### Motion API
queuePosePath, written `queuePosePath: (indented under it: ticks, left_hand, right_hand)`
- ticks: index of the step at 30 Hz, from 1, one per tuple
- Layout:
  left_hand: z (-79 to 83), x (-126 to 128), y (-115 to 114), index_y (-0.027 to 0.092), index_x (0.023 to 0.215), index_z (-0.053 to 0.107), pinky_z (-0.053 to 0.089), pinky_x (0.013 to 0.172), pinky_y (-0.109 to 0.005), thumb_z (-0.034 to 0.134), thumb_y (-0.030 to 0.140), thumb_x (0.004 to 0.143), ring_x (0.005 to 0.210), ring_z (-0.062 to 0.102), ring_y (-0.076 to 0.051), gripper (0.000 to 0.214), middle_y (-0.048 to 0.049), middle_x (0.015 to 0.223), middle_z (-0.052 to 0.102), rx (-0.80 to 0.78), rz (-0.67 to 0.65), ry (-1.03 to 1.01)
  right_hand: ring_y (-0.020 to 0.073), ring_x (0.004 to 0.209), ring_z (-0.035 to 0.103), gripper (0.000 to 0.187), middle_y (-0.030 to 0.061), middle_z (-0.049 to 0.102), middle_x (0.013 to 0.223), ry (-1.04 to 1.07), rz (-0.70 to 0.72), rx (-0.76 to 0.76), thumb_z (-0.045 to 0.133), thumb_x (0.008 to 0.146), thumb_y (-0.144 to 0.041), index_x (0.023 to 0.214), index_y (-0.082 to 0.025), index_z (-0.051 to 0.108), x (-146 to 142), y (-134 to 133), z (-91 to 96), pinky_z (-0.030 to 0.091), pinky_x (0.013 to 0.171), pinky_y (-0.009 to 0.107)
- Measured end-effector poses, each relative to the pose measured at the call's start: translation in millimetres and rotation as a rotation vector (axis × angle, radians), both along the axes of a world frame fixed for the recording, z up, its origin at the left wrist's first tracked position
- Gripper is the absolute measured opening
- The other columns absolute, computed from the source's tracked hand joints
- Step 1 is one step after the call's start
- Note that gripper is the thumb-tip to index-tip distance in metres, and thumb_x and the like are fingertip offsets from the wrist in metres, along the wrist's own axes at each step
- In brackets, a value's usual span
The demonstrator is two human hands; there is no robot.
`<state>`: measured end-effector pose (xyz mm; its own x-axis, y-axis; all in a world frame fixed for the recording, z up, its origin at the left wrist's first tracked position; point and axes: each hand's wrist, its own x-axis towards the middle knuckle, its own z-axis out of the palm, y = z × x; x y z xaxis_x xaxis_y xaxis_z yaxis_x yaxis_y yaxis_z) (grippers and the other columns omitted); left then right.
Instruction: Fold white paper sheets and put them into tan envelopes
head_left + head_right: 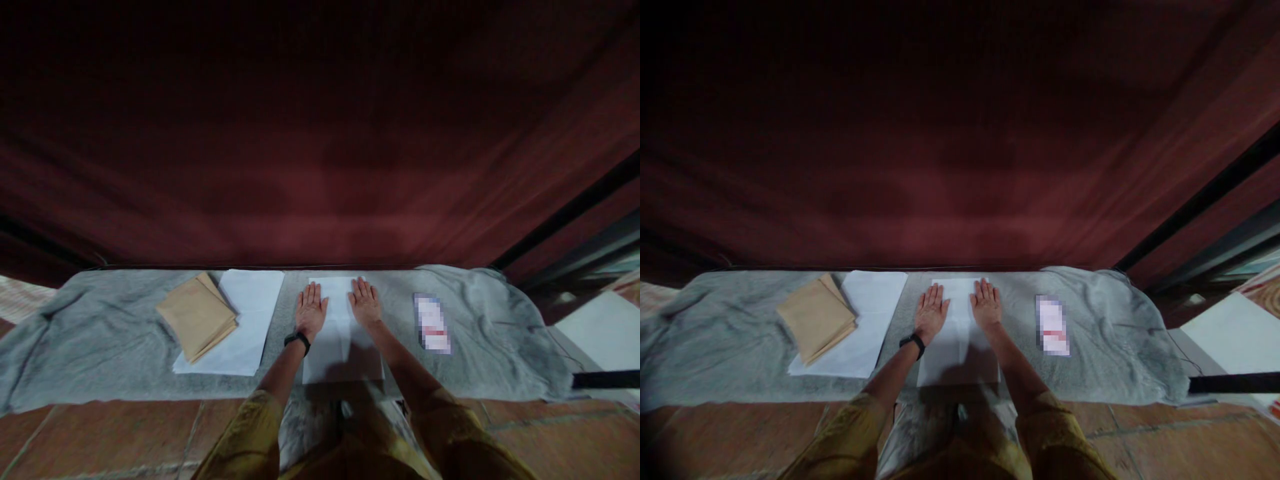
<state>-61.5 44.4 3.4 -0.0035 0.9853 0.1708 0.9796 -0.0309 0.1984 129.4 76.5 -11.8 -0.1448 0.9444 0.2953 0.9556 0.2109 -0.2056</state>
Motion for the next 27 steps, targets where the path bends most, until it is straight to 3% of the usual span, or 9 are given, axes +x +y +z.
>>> queuePosePath:
  ticks: [5,7,9,12,17,21,27]
  left_hand:
    - [5.1,-4,0,0.010,0.155,0.037,0.023,0.125,-0.048,0.026,0.042,0.105,0.152,0.030,-0.026,0.061,-0.0148,0.161,0.037,-0.008,0.001,0.015]
    - [8.2,-5,-1,0.010,0.155,0.037,0.025,0.124,-0.049,0.027,0.040,0.105,0.152,0.031,-0.027,0.059,-0.0153,0.161,0.037,-0.013,-0.005,0.009]
    - [10.9,-3,-7,0.009,0.155,0.037,0.027,0.123,-0.051,0.028,0.038,0.104,0.151,0.031,-0.029,0.059,-0.0179,0.160,0.037,0.000,0.005,-0.003]
    - [12.4,10,-34,0.010,0.156,0.035,0.028,0.122,-0.053,0.029,0.036,0.104,0.153,0.028,-0.029,0.058,-0.0184,0.162,0.034,0.057,-0.029,-0.017]
    - [5.2,39,-112,0.019,0.159,0.029,0.031,0.123,-0.048,0.030,0.037,0.105,0.153,0.027,-0.024,0.056,-0.0082,0.165,0.031,0.071,-0.268,-0.029]
    - [-0.5,36,-153,0.016,0.158,0.031,0.032,0.123,-0.051,0.033,0.043,0.105,0.151,0.032,-0.026,0.060,-0.0121,0.162,0.038,0.053,-0.220,0.018]
    - [3.3,7,-169,0.013,0.155,0.038,0.033,0.122,-0.049,0.036,0.046,0.103,0.150,0.034,-0.028,0.061,-0.0156,0.160,0.039,0.056,-0.140,0.063]
  right_hand:
    - [0.0285,0.142,0.045,0.055,0.0180,0.047,0.154,-0.004,-0.043,-0.025,0.028,0.105,-0.033,0.152,-0.010,0.043,4,-4,9.3,0.028,0.119,0.051]
    - [0.0288,0.142,0.045,0.054,0.0201,0.046,0.155,-0.002,-0.047,-0.019,0.029,0.105,-0.031,0.152,-0.007,0.043,2,-20,14.4,0.029,0.119,0.050]
    - [0.0283,0.145,0.042,0.054,0.0183,0.042,0.158,-0.006,0.051,0.009,0.032,0.105,-0.030,0.154,-0.009,0.040,-2,-46,17.0,0.029,0.119,0.051]
    - [0.0263,0.148,0.037,0.054,0.0117,0.039,0.161,-0.015,0.248,0.022,0.040,0.103,-0.032,0.155,-0.017,0.039,-10,-95,13.8,0.027,0.122,0.050]
    - [0.0250,0.149,0.035,0.057,0.0124,0.041,0.160,-0.049,0.246,0.062,0.044,0.099,-0.023,0.155,-0.015,0.040,-16,-152,2.8,0.026,0.123,0.048]
    - [0.0247,0.149,0.036,0.058,0.0122,0.040,0.160,-0.053,0.203,0.041,0.042,0.100,-0.026,0.157,-0.015,0.036,-7,-163,3.9,0.029,0.122,0.047]
    - [0.0286,0.146,0.040,0.056,0.0149,0.037,0.161,-0.056,0.106,0.019,0.036,0.106,-0.040,0.155,-0.012,0.038,20,-168,6.1,0.029,0.119,0.049]
